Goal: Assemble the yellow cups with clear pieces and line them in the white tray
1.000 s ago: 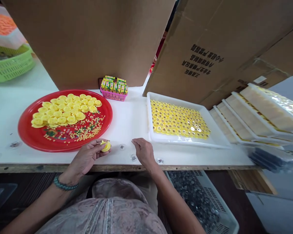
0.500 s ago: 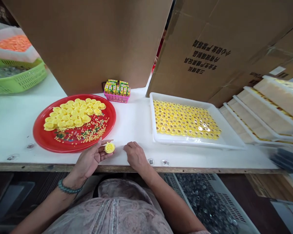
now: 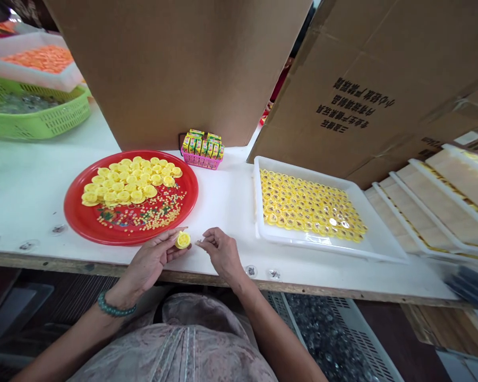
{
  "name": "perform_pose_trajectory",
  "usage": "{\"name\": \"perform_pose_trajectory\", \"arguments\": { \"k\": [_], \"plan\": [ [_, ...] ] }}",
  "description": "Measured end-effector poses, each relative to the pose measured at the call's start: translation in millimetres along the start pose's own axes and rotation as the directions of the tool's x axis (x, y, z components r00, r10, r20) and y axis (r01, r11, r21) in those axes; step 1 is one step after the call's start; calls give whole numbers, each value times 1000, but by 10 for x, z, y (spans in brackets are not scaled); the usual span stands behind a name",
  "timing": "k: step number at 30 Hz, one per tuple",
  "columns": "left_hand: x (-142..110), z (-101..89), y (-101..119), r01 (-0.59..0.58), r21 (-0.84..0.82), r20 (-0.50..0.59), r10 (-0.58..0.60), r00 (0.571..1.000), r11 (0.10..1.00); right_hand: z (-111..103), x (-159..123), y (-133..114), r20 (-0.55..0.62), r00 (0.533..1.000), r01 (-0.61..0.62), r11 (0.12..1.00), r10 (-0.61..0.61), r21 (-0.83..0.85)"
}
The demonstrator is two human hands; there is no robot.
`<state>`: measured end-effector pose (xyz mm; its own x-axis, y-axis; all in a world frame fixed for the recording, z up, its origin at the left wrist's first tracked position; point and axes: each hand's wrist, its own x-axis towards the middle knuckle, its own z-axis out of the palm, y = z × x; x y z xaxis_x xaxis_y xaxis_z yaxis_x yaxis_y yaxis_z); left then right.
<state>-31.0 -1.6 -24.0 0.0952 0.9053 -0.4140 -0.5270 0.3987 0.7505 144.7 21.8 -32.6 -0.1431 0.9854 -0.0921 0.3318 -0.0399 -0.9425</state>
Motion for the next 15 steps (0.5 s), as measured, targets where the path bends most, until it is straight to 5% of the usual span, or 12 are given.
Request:
{"name": "perform_pose_trajectory", "arguments": {
  "k": [5, 15],
  "plan": [
    [-17, -25, 7, -4, -4, 18, 4, 1000, 1000, 51, 15, -220, 97, 995, -60, 935, 27, 350],
    [11, -81, -17, 8, -21, 11, -8, 1000, 1000, 51, 37, -161, 67, 997, -51, 918, 27, 394]
  ]
}}
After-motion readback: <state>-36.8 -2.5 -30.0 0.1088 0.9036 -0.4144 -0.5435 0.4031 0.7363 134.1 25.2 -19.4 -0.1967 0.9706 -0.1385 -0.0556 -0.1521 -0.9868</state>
